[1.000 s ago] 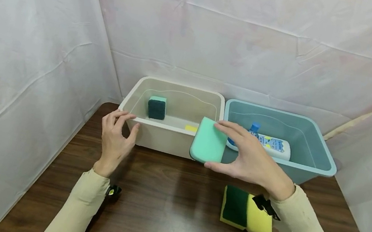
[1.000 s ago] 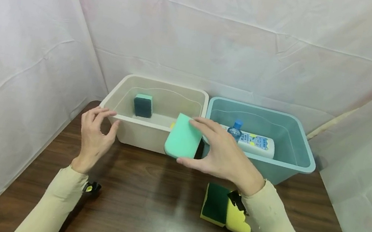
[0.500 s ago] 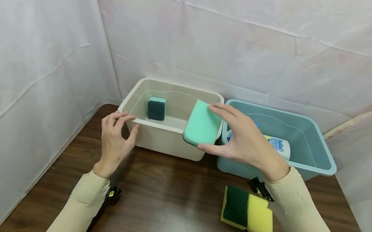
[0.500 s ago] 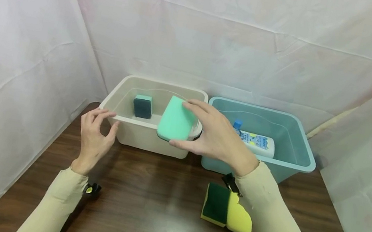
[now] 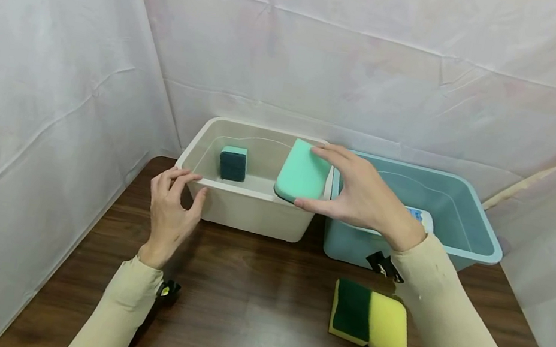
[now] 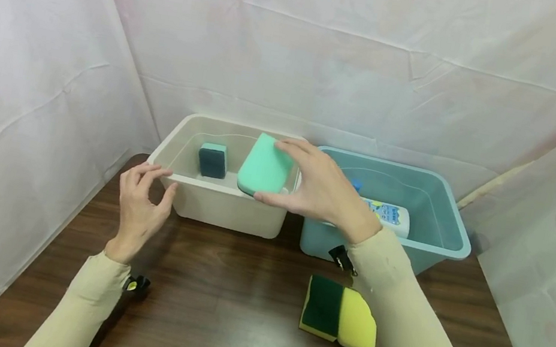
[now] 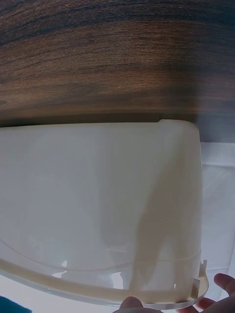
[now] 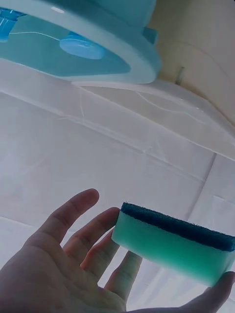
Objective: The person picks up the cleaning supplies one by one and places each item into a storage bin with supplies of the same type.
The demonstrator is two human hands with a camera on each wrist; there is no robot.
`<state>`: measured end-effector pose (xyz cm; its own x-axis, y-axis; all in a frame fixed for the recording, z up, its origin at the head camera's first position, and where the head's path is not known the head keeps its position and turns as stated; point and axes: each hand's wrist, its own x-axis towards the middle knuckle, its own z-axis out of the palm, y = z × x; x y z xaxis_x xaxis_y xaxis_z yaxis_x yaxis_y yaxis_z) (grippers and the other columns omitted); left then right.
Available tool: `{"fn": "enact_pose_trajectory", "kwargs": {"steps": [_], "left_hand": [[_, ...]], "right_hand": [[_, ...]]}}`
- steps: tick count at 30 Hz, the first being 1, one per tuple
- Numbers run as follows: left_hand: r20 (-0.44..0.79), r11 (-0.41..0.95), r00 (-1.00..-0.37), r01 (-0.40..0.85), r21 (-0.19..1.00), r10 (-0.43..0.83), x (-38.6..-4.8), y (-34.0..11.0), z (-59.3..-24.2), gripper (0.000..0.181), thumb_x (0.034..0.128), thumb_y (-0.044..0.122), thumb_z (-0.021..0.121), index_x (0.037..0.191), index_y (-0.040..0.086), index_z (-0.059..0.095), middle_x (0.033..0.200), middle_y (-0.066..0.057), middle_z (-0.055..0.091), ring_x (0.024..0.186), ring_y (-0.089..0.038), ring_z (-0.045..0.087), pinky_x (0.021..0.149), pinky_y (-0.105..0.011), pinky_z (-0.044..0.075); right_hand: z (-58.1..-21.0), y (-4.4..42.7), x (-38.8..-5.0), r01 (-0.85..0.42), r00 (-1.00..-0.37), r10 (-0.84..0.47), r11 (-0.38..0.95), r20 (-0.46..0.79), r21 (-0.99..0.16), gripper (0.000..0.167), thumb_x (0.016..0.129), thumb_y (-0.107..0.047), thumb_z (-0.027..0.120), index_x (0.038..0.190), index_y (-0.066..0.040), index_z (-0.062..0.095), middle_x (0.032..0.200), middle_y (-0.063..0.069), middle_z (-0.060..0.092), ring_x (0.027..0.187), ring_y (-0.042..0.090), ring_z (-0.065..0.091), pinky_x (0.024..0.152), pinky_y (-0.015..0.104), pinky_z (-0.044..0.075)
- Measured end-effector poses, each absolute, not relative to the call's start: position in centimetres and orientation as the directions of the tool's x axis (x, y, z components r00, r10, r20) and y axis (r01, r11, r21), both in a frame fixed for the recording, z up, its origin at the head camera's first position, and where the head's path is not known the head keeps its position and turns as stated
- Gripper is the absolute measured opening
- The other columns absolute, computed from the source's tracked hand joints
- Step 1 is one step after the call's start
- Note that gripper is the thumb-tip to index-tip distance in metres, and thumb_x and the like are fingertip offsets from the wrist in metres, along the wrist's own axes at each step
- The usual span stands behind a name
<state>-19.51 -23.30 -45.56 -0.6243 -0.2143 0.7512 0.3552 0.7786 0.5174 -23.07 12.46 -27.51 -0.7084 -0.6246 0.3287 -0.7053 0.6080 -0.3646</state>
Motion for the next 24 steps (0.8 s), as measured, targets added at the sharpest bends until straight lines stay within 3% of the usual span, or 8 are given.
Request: {"fn": "enact_pose_trajectory", "kwargs": {"steps": [5,24], "left_hand": [[0.748,0.779,-0.628,0.351,0.519,-0.215,-19.4,-23.2,-45.5,0.028,0.0960,0.021,0.079,0.119,0.005,0.075,0.134,-0.025,0.060,0.136,-0.047,0.046,0.114,-0.064,0.038],[0.748,0.777,-0.628,0.355,0.521,-0.214,-19.4,-23.0,-45.1,0.029,0.0962,0.022,0.078,0.119,0.004,0.075,0.134,-0.025,0.060,0.137,-0.047,0.046,0.114,-0.064,0.037]], "right_hand": [[-27.2,12.3,-23.9,-0.701,-0.713,-0.626,0.621,0.317,-0.350,0.095,0.079,-0.054,0.091,0.154,-0.009,0.056,0.160,0.012,0.053,0.138,0.033,0.057,0.105,0.053,0.057],[-25.9,11.1,-26.6,-0.657,-0.751,-0.623,0.670,0.221,-0.345,0.096,0.081,-0.059,0.087,0.156,-0.010,0.053,0.163,0.013,0.050,0.146,0.035,0.051,0.112,0.057,0.052]]}}
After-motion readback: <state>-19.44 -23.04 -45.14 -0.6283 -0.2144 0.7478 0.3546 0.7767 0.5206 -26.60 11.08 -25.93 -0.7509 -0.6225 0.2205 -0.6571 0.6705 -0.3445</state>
